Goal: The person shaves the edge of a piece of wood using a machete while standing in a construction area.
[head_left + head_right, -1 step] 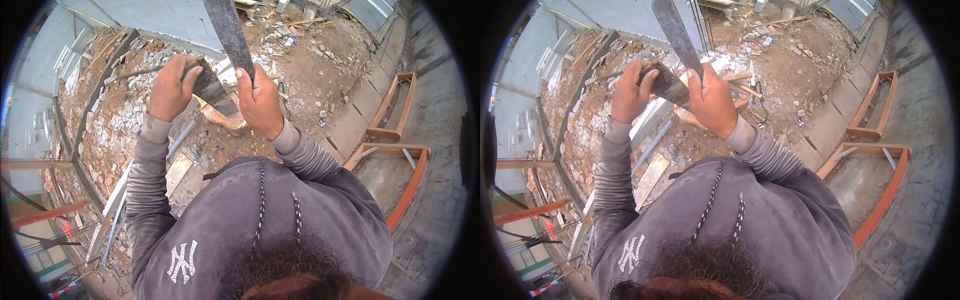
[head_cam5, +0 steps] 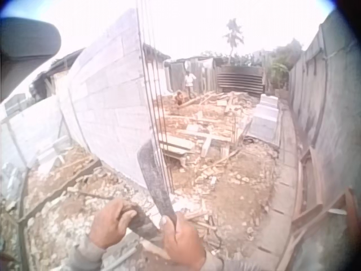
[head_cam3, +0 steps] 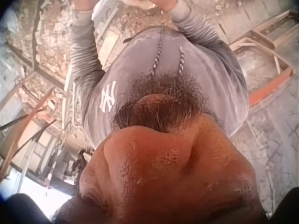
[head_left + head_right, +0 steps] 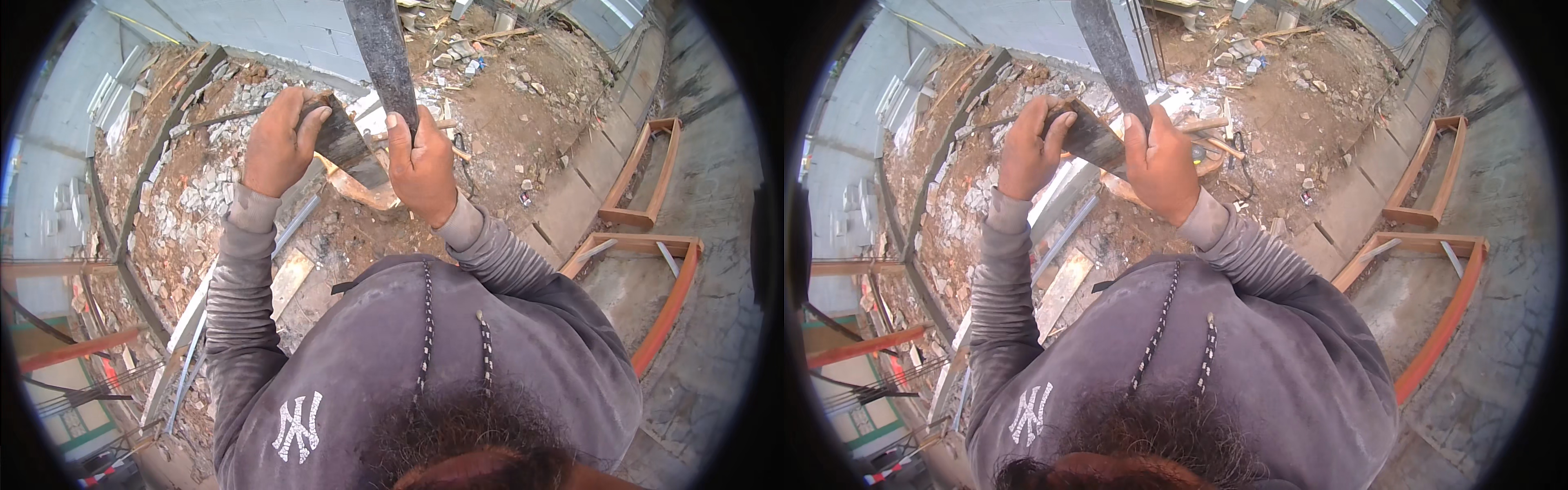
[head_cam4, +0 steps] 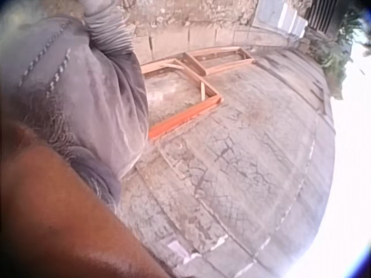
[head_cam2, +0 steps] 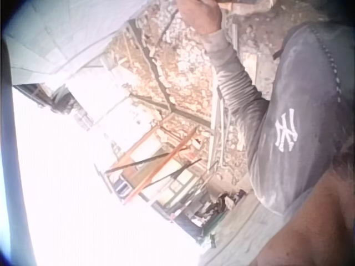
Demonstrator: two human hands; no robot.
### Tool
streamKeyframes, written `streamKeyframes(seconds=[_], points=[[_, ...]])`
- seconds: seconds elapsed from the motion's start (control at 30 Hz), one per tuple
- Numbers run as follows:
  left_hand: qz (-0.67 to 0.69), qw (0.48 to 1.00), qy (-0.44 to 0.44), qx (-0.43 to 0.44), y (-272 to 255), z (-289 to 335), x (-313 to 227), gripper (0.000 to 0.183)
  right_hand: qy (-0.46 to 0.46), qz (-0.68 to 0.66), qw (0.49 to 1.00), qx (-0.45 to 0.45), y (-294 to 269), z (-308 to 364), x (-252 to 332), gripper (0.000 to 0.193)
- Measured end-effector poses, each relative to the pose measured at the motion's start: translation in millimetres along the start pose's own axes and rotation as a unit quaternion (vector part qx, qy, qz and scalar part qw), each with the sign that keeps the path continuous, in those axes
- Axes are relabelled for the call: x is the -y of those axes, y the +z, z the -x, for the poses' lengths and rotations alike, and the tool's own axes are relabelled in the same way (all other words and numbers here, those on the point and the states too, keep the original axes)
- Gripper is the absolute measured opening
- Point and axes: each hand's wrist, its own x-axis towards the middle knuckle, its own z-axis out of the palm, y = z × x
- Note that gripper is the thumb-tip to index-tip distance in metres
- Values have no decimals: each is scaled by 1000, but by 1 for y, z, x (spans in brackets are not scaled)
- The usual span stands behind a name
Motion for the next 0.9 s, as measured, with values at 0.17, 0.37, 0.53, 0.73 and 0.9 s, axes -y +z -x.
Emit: streamKeyframes(seconds=[0.17, 0.37, 0.53, 0.73, 0.9], points=[[-10, 1000, -3, -2, 0, 2, -2, 20, 76, 163, 972, 152, 3, -2, -7, 29], [-14, 1000, 13, -13, 5, 0, -2, 21, 28, 107, 991, 76, 3, 2, -16, 29], [-11, 1000, 9, -9, 3, -2, -1, 21, 60, 155, 977, 132, 5, 0, -20, 31], [-11, 1000, 17, -12, 5, 2, -4, 21, 46, 42, 997, 37, -1, 2, -20, 31], [4, 1000, -16, -6, 6, 5, -6, 22, 36, 151, 979, 132, 5, -1, -19, 32]])
